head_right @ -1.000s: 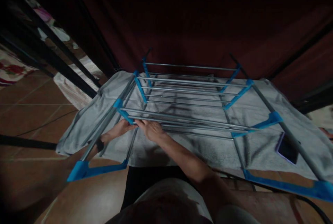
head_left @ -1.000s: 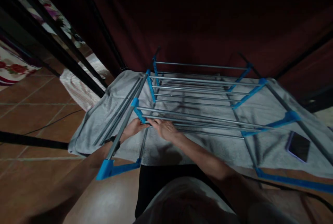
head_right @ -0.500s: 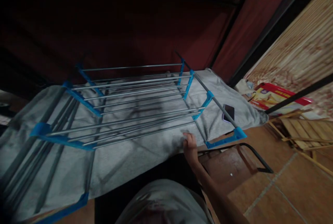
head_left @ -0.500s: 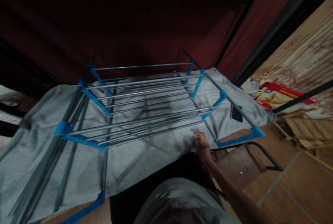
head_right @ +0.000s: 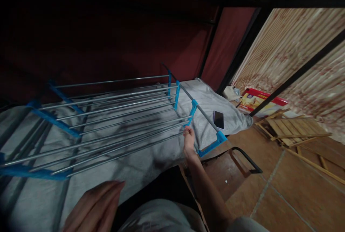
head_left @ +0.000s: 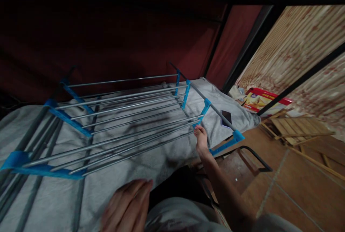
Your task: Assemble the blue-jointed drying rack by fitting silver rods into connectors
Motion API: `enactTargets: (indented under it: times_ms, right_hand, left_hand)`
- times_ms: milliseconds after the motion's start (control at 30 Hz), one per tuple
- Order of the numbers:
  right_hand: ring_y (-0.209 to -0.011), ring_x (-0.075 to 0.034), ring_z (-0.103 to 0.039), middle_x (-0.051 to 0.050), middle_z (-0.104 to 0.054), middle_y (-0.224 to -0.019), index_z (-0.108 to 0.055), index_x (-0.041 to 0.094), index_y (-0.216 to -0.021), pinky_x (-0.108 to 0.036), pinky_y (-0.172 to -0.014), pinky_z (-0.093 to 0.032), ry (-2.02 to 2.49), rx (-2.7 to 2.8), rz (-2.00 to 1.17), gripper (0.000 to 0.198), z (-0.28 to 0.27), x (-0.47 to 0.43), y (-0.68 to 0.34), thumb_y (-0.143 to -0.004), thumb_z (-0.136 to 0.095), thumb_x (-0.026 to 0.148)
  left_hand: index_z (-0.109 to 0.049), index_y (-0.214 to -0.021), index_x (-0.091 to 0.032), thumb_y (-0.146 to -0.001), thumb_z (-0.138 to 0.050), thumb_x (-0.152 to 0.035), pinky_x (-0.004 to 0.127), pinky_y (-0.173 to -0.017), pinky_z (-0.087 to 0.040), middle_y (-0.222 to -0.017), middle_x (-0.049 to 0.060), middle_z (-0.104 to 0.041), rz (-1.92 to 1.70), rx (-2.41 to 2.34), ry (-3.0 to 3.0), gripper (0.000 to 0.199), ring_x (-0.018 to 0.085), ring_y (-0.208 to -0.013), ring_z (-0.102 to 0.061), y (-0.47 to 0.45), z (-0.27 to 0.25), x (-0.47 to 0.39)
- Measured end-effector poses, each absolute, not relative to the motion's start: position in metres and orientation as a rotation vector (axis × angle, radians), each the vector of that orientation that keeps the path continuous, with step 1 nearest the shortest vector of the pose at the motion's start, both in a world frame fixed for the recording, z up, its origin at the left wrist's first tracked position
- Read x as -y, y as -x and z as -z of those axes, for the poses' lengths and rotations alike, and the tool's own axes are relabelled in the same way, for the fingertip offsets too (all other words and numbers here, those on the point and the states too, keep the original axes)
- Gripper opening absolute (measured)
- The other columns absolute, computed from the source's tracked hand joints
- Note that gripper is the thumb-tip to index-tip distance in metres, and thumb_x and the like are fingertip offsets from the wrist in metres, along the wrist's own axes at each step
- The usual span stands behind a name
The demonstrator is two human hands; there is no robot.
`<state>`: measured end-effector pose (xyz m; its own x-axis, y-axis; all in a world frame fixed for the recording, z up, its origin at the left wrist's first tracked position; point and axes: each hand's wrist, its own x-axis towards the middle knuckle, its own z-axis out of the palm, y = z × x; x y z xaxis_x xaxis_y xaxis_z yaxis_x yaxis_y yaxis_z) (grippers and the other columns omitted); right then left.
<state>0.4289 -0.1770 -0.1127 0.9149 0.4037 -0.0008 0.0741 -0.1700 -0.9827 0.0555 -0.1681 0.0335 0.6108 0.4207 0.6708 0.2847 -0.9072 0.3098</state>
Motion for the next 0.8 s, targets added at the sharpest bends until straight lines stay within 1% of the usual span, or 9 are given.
enactTargets:
  times_ms: [67,167,267,333,433,500,567,700,800]
  right_hand:
    - [-0.096,-0.019,-0.062,-0.013,-0.061,-0.114,-0.049,0.016,-0.121,-0.035,-0.084,-0.052,1.733,0.372,-0.286,0.047,0.106,0.180,-0.432,-0.082,-0.039,0.041]
    - [-0.099,-0.019,-0.061,-0.013,-0.061,-0.116,-0.049,0.015,-0.123,-0.037,-0.091,-0.050,1.722,0.386,-0.219,0.047,0.092,0.186,-0.437,-0.084,-0.040,0.039]
    - [-0.110,-0.020,-0.058,-0.013,-0.059,-0.123,-0.051,0.016,-0.126,-0.039,-0.100,-0.046,1.666,0.402,-0.127,0.048,0.072,0.187,-0.440,-0.084,-0.044,0.037]
    - [-0.119,-0.021,-0.054,-0.013,-0.056,-0.132,-0.051,0.018,-0.130,-0.040,-0.105,-0.042,1.616,0.417,-0.059,0.051,0.055,0.186,-0.442,-0.083,-0.047,0.035]
    - [-0.125,-0.022,-0.052,-0.012,-0.055,-0.139,-0.052,0.021,-0.137,-0.041,-0.109,-0.040,1.542,0.473,-0.008,0.055,0.031,0.180,-0.447,-0.083,-0.048,0.034]
    - [-0.123,-0.023,-0.055,-0.011,-0.058,-0.137,-0.054,0.021,-0.136,-0.042,-0.109,-0.040,1.512,0.522,0.004,0.055,0.019,0.173,-0.451,-0.083,-0.048,0.033]
    - [-0.120,-0.024,-0.058,-0.011,-0.062,-0.133,-0.059,0.020,-0.132,-0.042,-0.109,-0.042,1.497,0.547,0.015,0.052,0.012,0.167,-0.457,-0.082,-0.049,0.034]
    - [-0.117,-0.025,-0.060,-0.011,-0.067,-0.127,-0.065,0.018,-0.125,-0.044,-0.111,-0.041,1.468,0.540,0.025,0.048,0.006,0.159,-0.470,-0.082,-0.052,0.035]
    - [-0.122,-0.025,-0.059,-0.009,-0.065,-0.131,-0.065,0.019,-0.126,-0.045,-0.114,-0.038,1.456,0.596,-0.016,0.047,0.004,0.160,-0.481,-0.085,-0.054,0.039]
  left_hand:
    - [-0.045,-0.150,-0.041,-0.088,-0.052,-0.012,0.041,-0.079,-0.062,-0.110,0.003,-0.075,-1.135,-0.510,-2.691,0.068,0.024,-0.097,-0.071,-0.097,-0.034,0.161]
    - [-0.055,-0.140,-0.032,-0.093,-0.049,-0.009,0.040,-0.090,-0.057,-0.117,0.006,-0.072,-1.101,-0.393,-2.796,0.052,0.023,-0.106,-0.068,-0.146,-0.043,0.146]
    - [-0.059,-0.131,-0.024,-0.094,-0.049,-0.011,0.043,-0.101,-0.051,-0.127,0.010,-0.067,-1.066,-0.345,-2.895,0.040,0.026,-0.119,-0.061,-0.185,-0.061,0.132]
    - [-0.060,-0.128,-0.021,-0.097,-0.048,-0.015,0.043,-0.104,-0.049,-0.129,0.011,-0.065,-0.993,-0.361,-2.915,0.034,0.026,-0.122,-0.058,-0.214,-0.074,0.123]
    - [-0.058,-0.127,-0.018,-0.099,-0.047,-0.020,0.041,-0.103,-0.048,-0.128,0.011,-0.064,-0.826,-0.418,-2.918,0.030,0.025,-0.119,-0.058,-0.262,-0.083,0.107]
    - [-0.056,-0.129,-0.016,-0.099,-0.048,-0.021,0.040,-0.104,-0.048,-0.128,0.011,-0.063,-0.682,-0.415,-2.943,0.032,0.025,-0.120,-0.058,-0.292,-0.081,0.096]
    - [-0.053,-0.133,-0.015,-0.098,-0.049,-0.019,0.039,-0.103,-0.048,-0.128,0.012,-0.063,-0.529,-0.419,-2.967,0.036,0.025,-0.121,-0.058,-0.316,-0.074,0.088]
    - [-0.051,-0.136,-0.015,-0.099,-0.036,-0.010,0.035,-0.090,-0.053,-0.119,0.011,-0.067,-0.226,-0.385,-2.983,0.041,0.023,-0.109,-0.065,-0.344,-0.067,0.084]
    - [-0.050,-0.137,-0.016,-0.099,-0.029,-0.009,0.034,-0.087,-0.054,-0.120,0.011,-0.068,-0.159,-0.343,-2.998,0.044,0.023,-0.107,-0.067,-0.353,-0.074,0.083]
